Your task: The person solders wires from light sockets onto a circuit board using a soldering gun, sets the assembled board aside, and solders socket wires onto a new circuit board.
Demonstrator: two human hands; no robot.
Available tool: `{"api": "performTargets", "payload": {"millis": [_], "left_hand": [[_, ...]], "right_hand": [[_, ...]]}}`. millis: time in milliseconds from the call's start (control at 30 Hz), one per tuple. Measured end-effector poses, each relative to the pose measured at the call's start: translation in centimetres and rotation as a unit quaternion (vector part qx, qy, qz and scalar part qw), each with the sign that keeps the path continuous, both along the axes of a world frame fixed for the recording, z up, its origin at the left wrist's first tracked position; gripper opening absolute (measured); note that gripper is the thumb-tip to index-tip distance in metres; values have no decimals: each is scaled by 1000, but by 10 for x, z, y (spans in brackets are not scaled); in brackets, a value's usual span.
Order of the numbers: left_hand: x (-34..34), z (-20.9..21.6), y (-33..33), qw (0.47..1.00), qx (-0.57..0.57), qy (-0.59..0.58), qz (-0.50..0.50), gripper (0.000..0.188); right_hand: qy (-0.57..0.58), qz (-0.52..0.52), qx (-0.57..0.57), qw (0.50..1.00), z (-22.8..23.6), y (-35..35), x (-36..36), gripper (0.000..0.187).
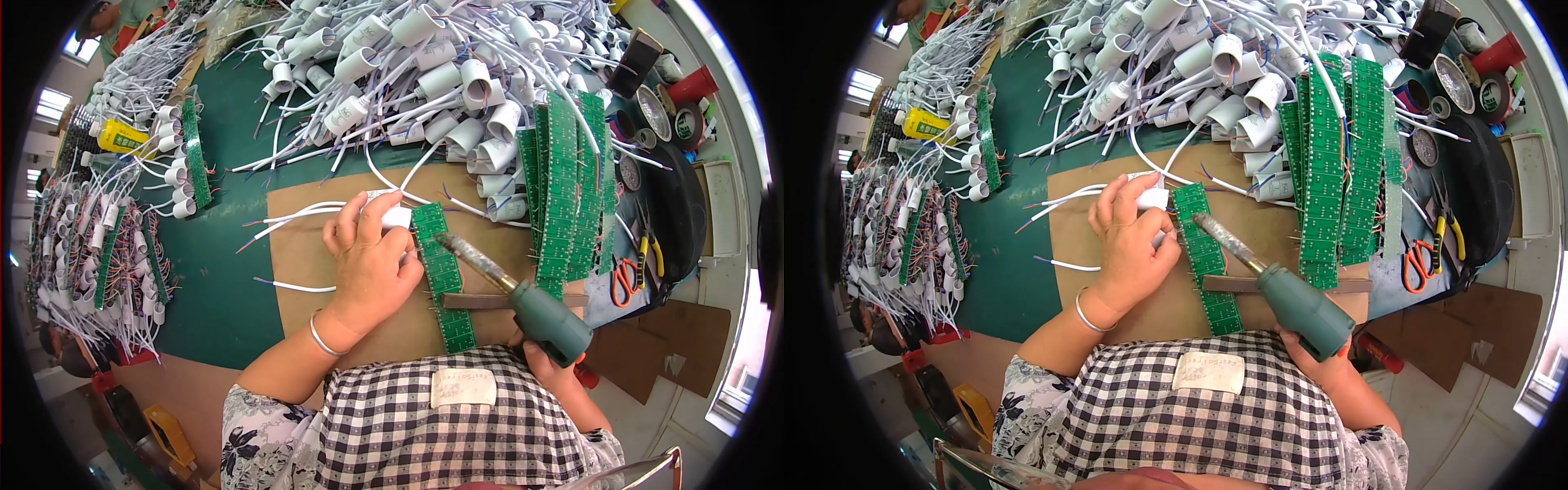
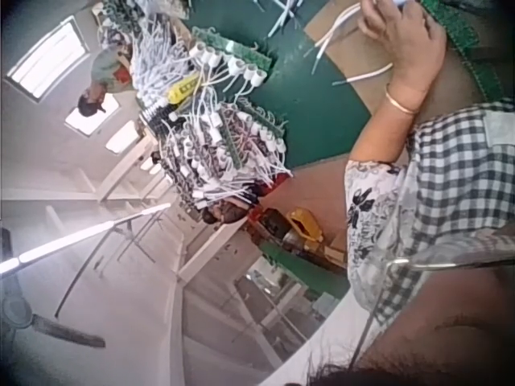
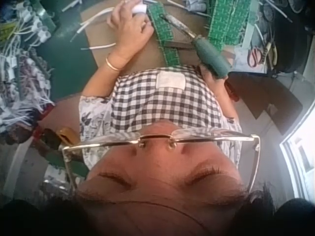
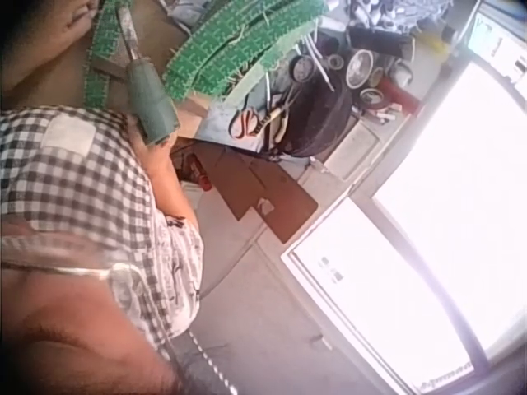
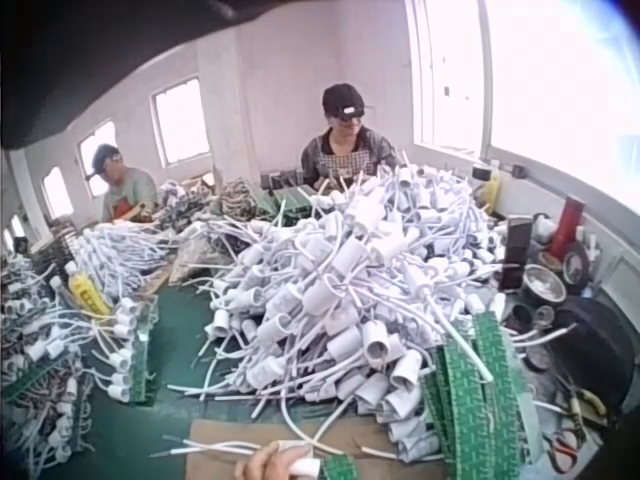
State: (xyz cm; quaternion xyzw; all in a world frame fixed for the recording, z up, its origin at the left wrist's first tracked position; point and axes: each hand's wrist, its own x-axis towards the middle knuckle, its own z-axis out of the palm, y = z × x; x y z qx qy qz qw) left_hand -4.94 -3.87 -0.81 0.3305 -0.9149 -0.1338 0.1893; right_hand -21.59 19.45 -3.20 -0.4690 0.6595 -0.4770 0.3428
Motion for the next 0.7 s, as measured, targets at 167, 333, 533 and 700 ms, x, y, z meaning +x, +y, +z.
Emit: {"api": "performTargets", "payload": {"millis": [167,333,533,700], "left_hand": [[-1,-1,0,1000,-7,3,0,11],[-1,0,0,1000,-15,11,0,12],[0,0,1,1000,0,-8,3,10],[0,-1,1,1000,-6,-9,2,9]], "right_hand": [[-112,-36,2,993,6,-2,7,42],[-104,-21,10,994,5,-1,6,42],[-116,-20,11,993,6,-2,6,42],[-69,-6,13,997,1,1,4,44]]}}
